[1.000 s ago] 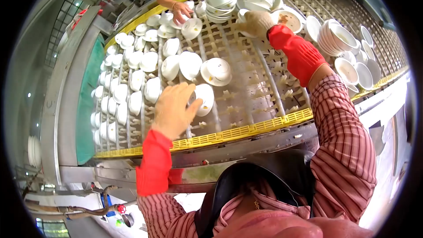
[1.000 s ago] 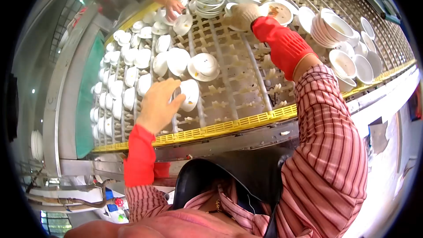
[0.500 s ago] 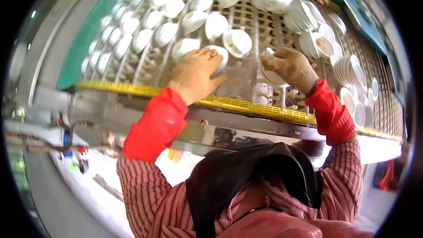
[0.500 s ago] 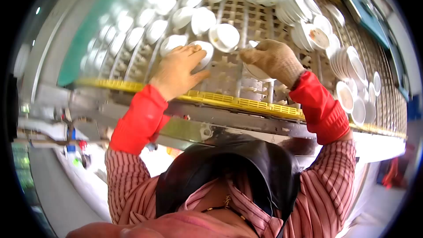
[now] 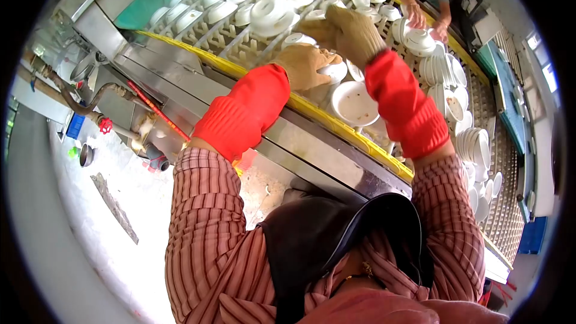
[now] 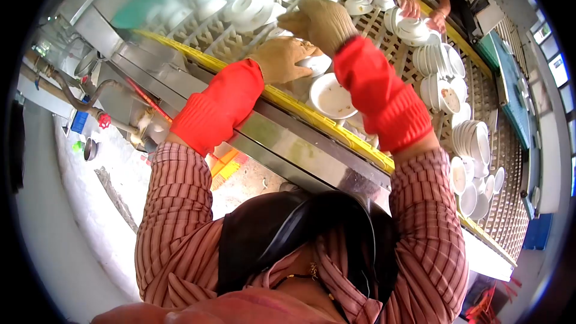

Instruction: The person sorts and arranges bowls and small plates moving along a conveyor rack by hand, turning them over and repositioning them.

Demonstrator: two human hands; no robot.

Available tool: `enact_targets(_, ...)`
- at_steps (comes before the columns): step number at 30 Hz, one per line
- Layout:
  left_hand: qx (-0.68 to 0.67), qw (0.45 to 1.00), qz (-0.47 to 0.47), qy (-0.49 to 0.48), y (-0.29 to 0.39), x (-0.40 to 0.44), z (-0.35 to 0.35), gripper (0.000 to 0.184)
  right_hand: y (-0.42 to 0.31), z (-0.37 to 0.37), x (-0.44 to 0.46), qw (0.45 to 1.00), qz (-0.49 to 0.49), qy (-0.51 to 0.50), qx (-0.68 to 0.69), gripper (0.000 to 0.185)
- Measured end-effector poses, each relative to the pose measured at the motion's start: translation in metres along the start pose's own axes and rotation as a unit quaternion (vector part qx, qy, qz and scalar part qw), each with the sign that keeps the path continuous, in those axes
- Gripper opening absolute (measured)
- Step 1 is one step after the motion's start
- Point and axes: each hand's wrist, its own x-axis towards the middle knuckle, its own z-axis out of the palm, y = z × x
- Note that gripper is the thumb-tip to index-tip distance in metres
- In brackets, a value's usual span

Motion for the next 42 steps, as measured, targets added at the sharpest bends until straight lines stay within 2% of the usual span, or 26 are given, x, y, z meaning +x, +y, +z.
enact_targets(1,0.000,1.000,-0.017,-0.024,0.002,-0.001,-0.007,0.057,0.006,0.000,-0.014,1.000,-0.011,-0.004,0.020,0.014)
enact_targets(3,-0.001,0.996,-0.066,-0.068,0.010,0.001,-0.022,0.056,-0.012,-0.027,-0.044,0.940,0.171,0.071,0.286,0.016)
enact_targets(4,-0.025,0.994,-0.084,-0.062,0.011,0.000,-0.021,0.056,-0.046,-0.053,-0.064,0.774,0.366,0.106,0.505,0.020)
enact_targets(5,-0.047,0.992,-0.102,-0.058,0.007,0.000,-0.018,0.055,-0.035,-0.067,-0.089,0.867,0.337,0.078,0.358,0.025)
enact_targets(7,-0.074,0.990,-0.123,-0.016,-0.002,0.005,-0.009,0.052,0.008,-0.103,-0.143,0.965,0.258,0.027,0.046,0.037)
enact_targets(9,-0.095,0.990,-0.102,0.019,0.002,0.005,-0.009,0.050,0.021,-0.131,-0.180,0.928,0.299,-0.015,-0.220,0.051)
enact_targets(10,-0.105,0.990,-0.090,0.037,0.005,0.006,-0.011,0.050,0.023,-0.144,-0.196,0.866,0.379,-0.035,-0.326,0.057)
enact_targets(11,-0.115,0.989,-0.074,0.053,0.019,0.007,-0.019,0.046,0.038,-0.153,-0.222,0.876,0.379,-0.029,-0.296,0.058)
enact_targets(14,-0.155,0.975,0.107,0.115,0.056,0.013,-0.025,0.049,0.091,-0.143,-0.296,0.885,0.403,-0.054,-0.228,0.062)
enact_targets(16,-0.052,0.983,0.148,-0.097,0.098,0.023,-0.027,0.056,0.106,-0.136,-0.314,0.858,0.447,-0.135,-0.213,0.063)
enact_targets(18,0.016,0.983,0.165,-0.075,0.105,0.013,-0.011,0.060,0.100,-0.131,-0.320,0.881,0.363,-0.166,-0.254,0.056)
enact_targets(20,0.034,0.979,0.188,-0.071,0.099,0.014,-0.011,0.060,0.102,-0.127,-0.315,0.884,0.348,-0.165,-0.266,0.050)
enact_targets(21,0.009,0.981,0.145,-0.127,0.093,0.012,-0.014,0.058,0.101,-0.122,-0.308,0.875,0.382,-0.152,-0.256,0.048)
enact_targets(22,-0.001,0.985,0.141,-0.098,0.089,0.007,-0.012,0.056,0.102,-0.121,-0.305,0.866,0.413,-0.137,-0.246,0.046)
enact_targets(24,-0.022,0.990,0.131,-0.041,0.079,-0.007,-0.001,0.051,0.092,-0.125,-0.303,0.903,0.362,-0.080,-0.218,0.042)
enact_targets(26,0.049,0.990,0.074,-0.108,0.082,-0.008,-0.016,0.038,0.078,-0.130,-0.291,0.939,0.289,-0.029,-0.184,0.035)
enact_targets(29,0.087,0.982,-0.030,-0.166,0.081,-0.006,-0.037,0.025,0.039,-0.152,-0.257,0.909,0.336,0.040,-0.245,0.043)
enact_targets(30,0.026,0.989,-0.064,-0.128,0.081,-0.004,-0.045,0.024,0.040,-0.163,-0.255,0.902,0.329,0.052,-0.277,0.060)
enact_targets(31,-0.035,0.991,-0.097,-0.088,0.077,-0.002,-0.051,0.023,0.061,-0.174,-0.264,0.927,0.223,0.109,-0.281,0.065)
enact_targets(33,-0.174,0.978,-0.102,0.047,0.036,0.003,-0.041,0.024,0.084,-0.195,-0.269,0.885,0.225,0.095,-0.397,0.070)
enact_targets(34,-0.163,0.976,-0.101,0.100,0.007,0.002,-0.043,0.025,0.113,-0.204,-0.285,0.858,0.214,0.071,-0.462,0.071)
enact_targets(36,-0.051,0.978,-0.124,0.163,-0.040,-0.003,-0.069,0.027,0.102,-0.224,-0.269,0.814,0.391,-0.108,-0.416,0.074)
enact_targets(37,0.057,0.967,-0.199,0.148,-0.055,-0.007,-0.094,0.032,0.098,-0.231,-0.262,0.770,0.472,-0.194,-0.383,0.075)
enact_targets(38,0.164,0.940,-0.270,0.131,-0.074,-0.012,-0.114,0.045,0.107,-0.233,-0.266,0.764,0.471,-0.189,-0.399,0.075)
enact_targets(39,0.182,0.916,-0.322,0.155,-0.100,-0.021,-0.121,0.045,0.122,-0.241,-0.277,0.757,0.469,-0.185,-0.415,0.076)
enact_targets(42,-0.004,0.832,-0.479,0.279,-0.210,-0.069,-0.098,0.055,0.161,-0.257,-0.310,0.771,0.452,-0.069,-0.442,0.083)
